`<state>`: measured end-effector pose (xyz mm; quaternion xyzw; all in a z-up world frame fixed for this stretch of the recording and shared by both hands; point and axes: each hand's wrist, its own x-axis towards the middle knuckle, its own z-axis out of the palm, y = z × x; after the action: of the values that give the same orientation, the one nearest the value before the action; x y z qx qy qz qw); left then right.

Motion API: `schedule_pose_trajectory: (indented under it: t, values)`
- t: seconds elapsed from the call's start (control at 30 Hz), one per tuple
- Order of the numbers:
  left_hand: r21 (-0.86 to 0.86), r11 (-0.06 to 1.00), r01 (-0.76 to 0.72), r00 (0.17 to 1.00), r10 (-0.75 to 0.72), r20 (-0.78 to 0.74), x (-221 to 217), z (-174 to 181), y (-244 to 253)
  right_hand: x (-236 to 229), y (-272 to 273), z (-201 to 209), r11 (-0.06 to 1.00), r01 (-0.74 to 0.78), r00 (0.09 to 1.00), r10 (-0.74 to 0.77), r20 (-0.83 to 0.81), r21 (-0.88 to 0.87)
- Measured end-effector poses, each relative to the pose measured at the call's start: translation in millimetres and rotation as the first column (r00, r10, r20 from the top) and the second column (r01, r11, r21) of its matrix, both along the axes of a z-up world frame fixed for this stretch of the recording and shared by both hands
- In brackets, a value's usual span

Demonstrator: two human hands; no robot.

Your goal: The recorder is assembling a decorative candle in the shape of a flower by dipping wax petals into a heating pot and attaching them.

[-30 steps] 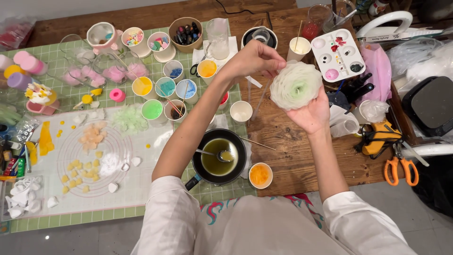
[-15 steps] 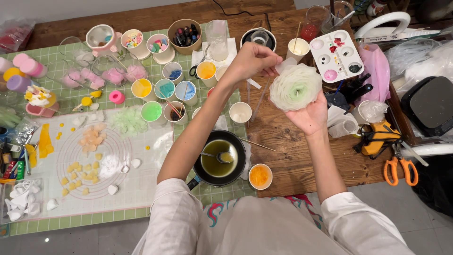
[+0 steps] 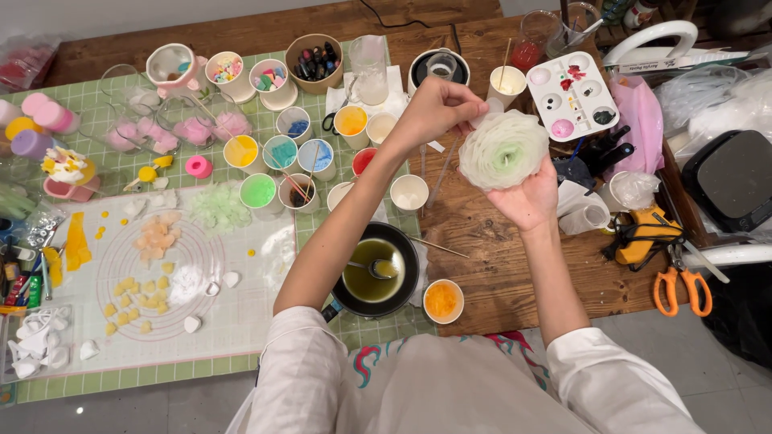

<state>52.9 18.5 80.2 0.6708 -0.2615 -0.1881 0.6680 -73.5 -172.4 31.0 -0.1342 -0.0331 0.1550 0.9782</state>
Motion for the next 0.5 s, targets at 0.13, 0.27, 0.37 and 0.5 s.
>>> schedule_pose_trajectory:
  t: [0.13, 0.27, 0.37, 0.5]
  values:
    - [-0.023, 0.998, -0.059, 0.998, 0.059, -0.029, 4.0, -6.8, -1.1, 0.7, -5.9, -10.4, 0.998, 0.025, 0.998, -0.023, -0.052, 0.056]
    - [-0.053, 0.985, -0.165, 0.986, 0.164, -0.027, 11.1, -11.2, 5.0, -1.2, -7.6, -8.0, 0.999, 0.031, 0.999, -0.031, -0.008, -0.006]
    - [-0.033, 0.973, -0.228, 0.974, 0.228, -0.003, 7.1, -12.2, 4.3, -0.3, -5.8, -3.5, 0.999, 0.049, 0.999, -0.049, -0.008, 0.011]
    - [0.005, 0.952, -0.306, 0.949, 0.304, 0.087, -10.1, -10.6, -2.4, 2.2, 2.1, 6.0, 0.991, 0.072, 0.996, -0.067, -0.053, 0.116]
